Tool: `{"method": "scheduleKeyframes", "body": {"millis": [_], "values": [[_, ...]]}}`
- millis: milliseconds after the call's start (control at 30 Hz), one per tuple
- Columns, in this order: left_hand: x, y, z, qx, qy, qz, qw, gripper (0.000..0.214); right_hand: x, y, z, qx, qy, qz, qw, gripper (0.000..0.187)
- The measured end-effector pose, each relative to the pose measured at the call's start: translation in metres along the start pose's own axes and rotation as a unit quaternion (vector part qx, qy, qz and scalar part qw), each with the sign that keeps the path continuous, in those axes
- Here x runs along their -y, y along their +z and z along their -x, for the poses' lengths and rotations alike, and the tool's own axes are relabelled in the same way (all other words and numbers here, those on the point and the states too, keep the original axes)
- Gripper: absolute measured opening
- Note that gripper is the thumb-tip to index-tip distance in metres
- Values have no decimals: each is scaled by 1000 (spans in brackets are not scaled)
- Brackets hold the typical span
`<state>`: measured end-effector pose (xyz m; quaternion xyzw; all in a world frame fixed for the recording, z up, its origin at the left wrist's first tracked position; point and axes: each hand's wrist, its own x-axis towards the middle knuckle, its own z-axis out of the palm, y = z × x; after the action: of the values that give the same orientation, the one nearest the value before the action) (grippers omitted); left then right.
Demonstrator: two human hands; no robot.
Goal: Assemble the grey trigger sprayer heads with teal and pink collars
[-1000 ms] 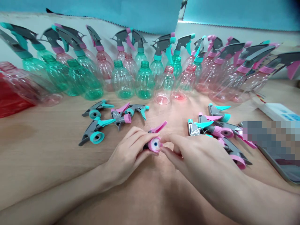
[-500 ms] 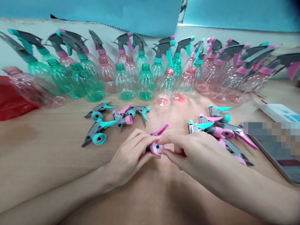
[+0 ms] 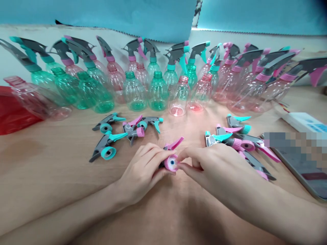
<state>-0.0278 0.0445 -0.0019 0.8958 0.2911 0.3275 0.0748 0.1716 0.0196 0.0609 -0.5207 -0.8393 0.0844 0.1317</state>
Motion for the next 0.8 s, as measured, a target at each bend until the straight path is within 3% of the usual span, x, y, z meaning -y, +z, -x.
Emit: {"method": "scheduleKeyframes", "body": {"millis": [400, 533, 667, 800], "values": [[2, 1, 1, 5, -15, -2, 1000, 28, 0, 0, -9, 25, -4, -70, 997, 19], [2, -2, 0, 9, -35, 2, 999, 26, -3, 12, -11, 4, -7, -90, 996, 13], [2, -4, -2, 8, -44, 11, 999, 22, 1, 22, -10, -23, -12, -101, 995, 21], [1, -2, -2, 6, -23, 9, 1000, 21, 1, 15, -9, -4, -49, -86, 995, 19]]}}
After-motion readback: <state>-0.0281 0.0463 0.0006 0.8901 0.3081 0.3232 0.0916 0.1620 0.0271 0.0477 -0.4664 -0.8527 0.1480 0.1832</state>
